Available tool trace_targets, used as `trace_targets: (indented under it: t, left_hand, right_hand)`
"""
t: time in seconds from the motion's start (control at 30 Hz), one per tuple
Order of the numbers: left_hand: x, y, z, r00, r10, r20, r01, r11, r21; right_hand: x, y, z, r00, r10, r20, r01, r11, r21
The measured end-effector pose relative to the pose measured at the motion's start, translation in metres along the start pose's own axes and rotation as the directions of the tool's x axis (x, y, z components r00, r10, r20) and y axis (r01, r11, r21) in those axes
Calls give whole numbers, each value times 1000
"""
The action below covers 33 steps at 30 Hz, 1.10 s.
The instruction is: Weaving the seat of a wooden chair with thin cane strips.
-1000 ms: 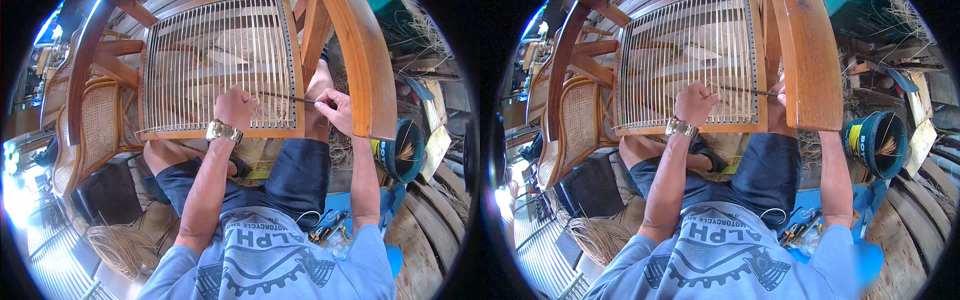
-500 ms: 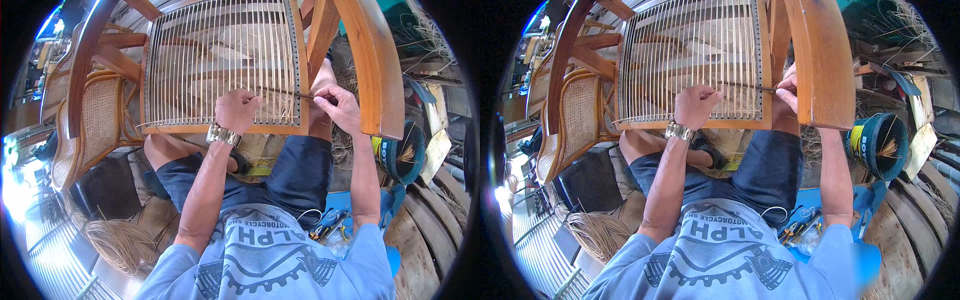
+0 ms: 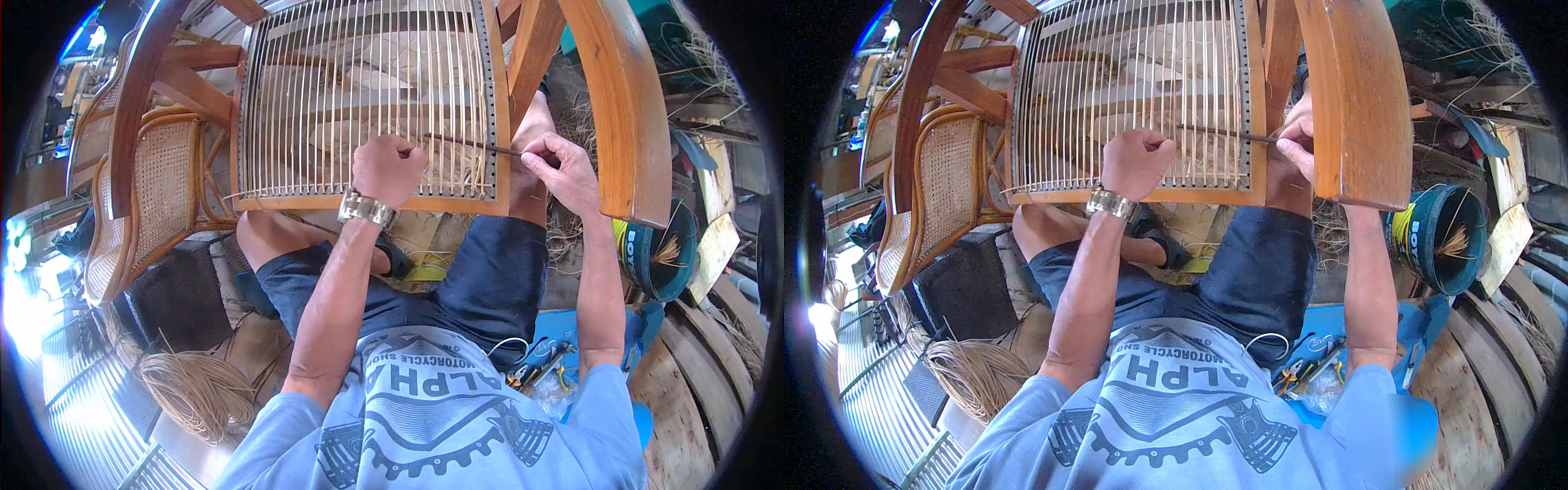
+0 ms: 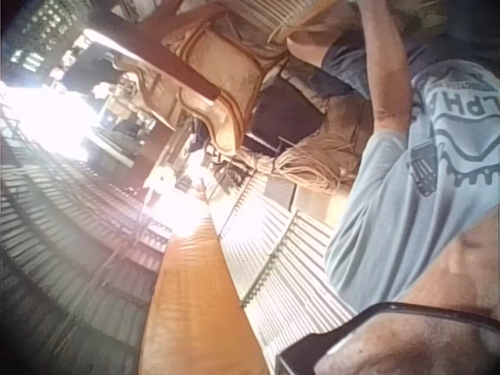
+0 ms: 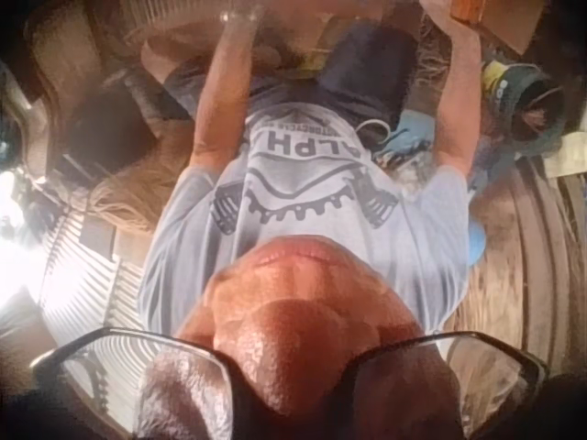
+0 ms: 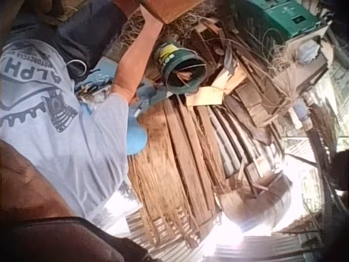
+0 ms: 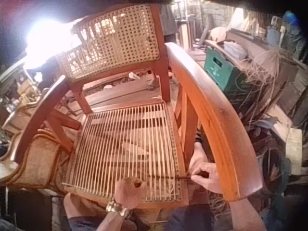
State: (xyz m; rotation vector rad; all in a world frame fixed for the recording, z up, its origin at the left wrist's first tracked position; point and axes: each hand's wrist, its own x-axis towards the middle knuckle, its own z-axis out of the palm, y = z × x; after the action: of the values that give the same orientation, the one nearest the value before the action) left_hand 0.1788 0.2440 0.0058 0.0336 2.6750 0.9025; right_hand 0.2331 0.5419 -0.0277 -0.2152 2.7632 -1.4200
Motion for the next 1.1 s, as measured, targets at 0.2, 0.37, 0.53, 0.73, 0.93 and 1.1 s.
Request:
trace_targets:
  t: [0.2, 0.37, 0.53, 0.73, 0.93, 1.1]
  left_hand:
    - [0, -4, 11, 971, 115, -208, -91, 988, 124]
    - [-3, -7, 8, 991, 102, -90, -101, 995, 18]
    - [-5, 1, 17, 973, 177, -148, -149, 972, 184]
    - [2, -4, 23, 979, 117, -169, -109, 992, 56]
    - [-1, 1, 12, 985, 90, -149, -90, 996, 7]
    - [-4, 1, 10, 976, 123, -180, -115, 992, 56]
  right_hand:
    - [0, 5, -1, 1000, -14, -6, 14, 1000, -28]
    - [1, 0, -3, 999, 50, -1, -50, 997, -52]
    - [-1, -2, -2, 996, 84, 1, -84, 996, -15]
    - [-1, -6, -4, 991, 133, 29, -133, 991, -7]
    - [-2, -7, -3, 981, 192, 34, -193, 981, 23]
    - [6, -14, 10, 998, 66, 15, -67, 997, 33]
